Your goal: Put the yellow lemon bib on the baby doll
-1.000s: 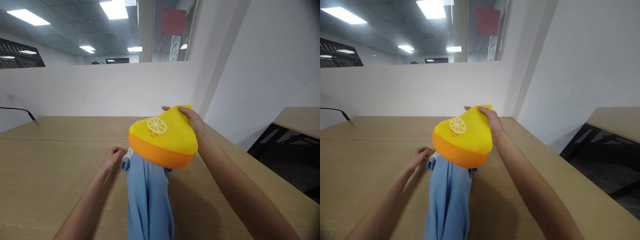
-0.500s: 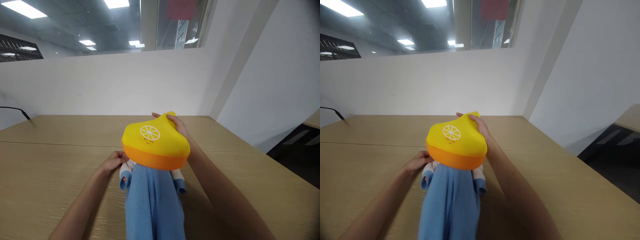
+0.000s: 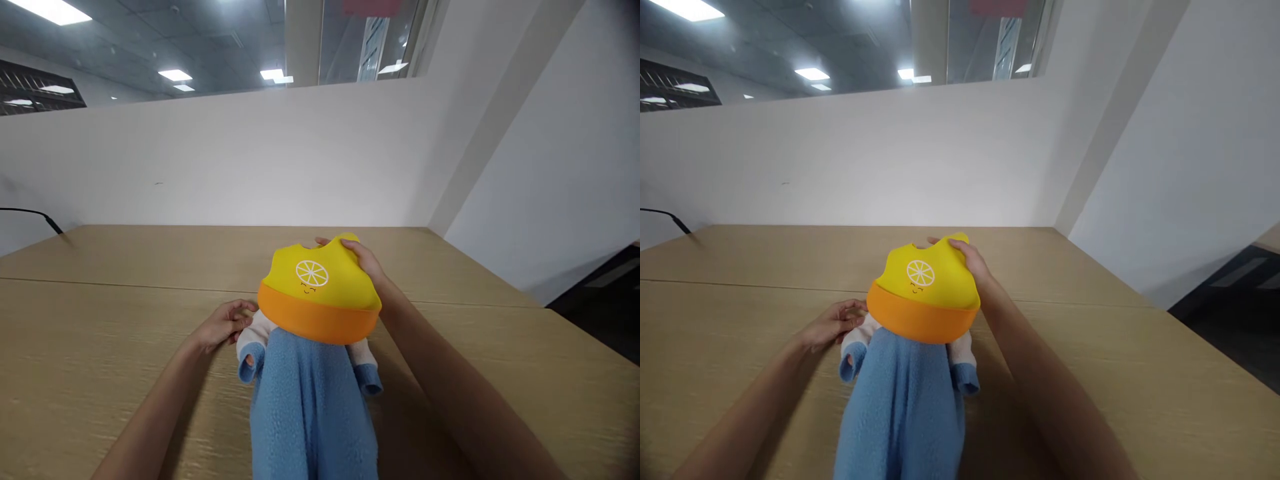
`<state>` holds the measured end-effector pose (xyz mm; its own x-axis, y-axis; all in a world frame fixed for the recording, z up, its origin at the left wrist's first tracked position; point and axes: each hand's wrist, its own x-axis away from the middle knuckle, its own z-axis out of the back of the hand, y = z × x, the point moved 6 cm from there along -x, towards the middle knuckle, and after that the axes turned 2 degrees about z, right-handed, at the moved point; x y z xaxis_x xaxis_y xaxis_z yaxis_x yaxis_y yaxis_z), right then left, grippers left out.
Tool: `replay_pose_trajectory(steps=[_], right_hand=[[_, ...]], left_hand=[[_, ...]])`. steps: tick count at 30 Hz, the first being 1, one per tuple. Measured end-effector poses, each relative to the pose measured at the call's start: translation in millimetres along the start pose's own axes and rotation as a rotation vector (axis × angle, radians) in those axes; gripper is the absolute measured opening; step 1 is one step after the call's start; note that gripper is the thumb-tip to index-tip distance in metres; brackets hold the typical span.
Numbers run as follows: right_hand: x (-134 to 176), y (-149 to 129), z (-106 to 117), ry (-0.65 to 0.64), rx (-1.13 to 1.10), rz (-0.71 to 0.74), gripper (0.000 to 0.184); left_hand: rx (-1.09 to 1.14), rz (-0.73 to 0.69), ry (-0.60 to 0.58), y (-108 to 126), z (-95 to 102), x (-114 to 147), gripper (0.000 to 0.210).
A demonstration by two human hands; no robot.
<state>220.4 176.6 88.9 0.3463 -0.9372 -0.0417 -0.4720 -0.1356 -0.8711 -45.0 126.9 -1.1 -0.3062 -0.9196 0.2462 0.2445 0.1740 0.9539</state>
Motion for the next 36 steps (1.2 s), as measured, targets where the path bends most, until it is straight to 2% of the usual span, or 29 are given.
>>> replay_pose_trajectory(steps=[4,7,9,11,15,20,23,27,32,36], right_hand=[[-1,2,3,0.003,0.015,0.034,0.041],[-2,4,8,0.024,0.031,0.037,0.038],[-3,4,16,0.074,0.098,0.042,0.036],[-4,4,24,0.131,0.183,0.059,0.033],[-7,6,30,0.124,0.224,0.079,0.033],[-8,5,29,0.085,0.236,0.100,0.037],[-9,0,29,0.076,0.290,0.167,0.045],[-12,-3,32,0.102,0.430,0.272,0.053],[-14,-6,34,0.188,0.685,0.365,0.029],[-14,-4,35,0.244,0.792,0.304,0.019]], left_hand=[[-0.077,0.027,-0.054,1,-1.4,1,0.031],[-0.001,0.022,0.063,5,2.8,-1,0.021],[0.083,-0.005,0.155,7,3.9,-2,0.026],[0.163,-0.041,0.191,11,0.0,-5,0.035],[0.358,-0.092,0.154,21,-17.1,-12,0.044],[0.584,-0.147,0.072,44,-32.0,-32,0.031],[0.649,-0.143,0.103,52,-26.6,-43,0.026],[0.613,-0.129,0.211,55,-10.1,-49,0.021],[0.651,-0.166,0.176,59,-4.9,-47,0.018],[0.587,-0.187,0.216,61,-4.0,-45,0.018]])
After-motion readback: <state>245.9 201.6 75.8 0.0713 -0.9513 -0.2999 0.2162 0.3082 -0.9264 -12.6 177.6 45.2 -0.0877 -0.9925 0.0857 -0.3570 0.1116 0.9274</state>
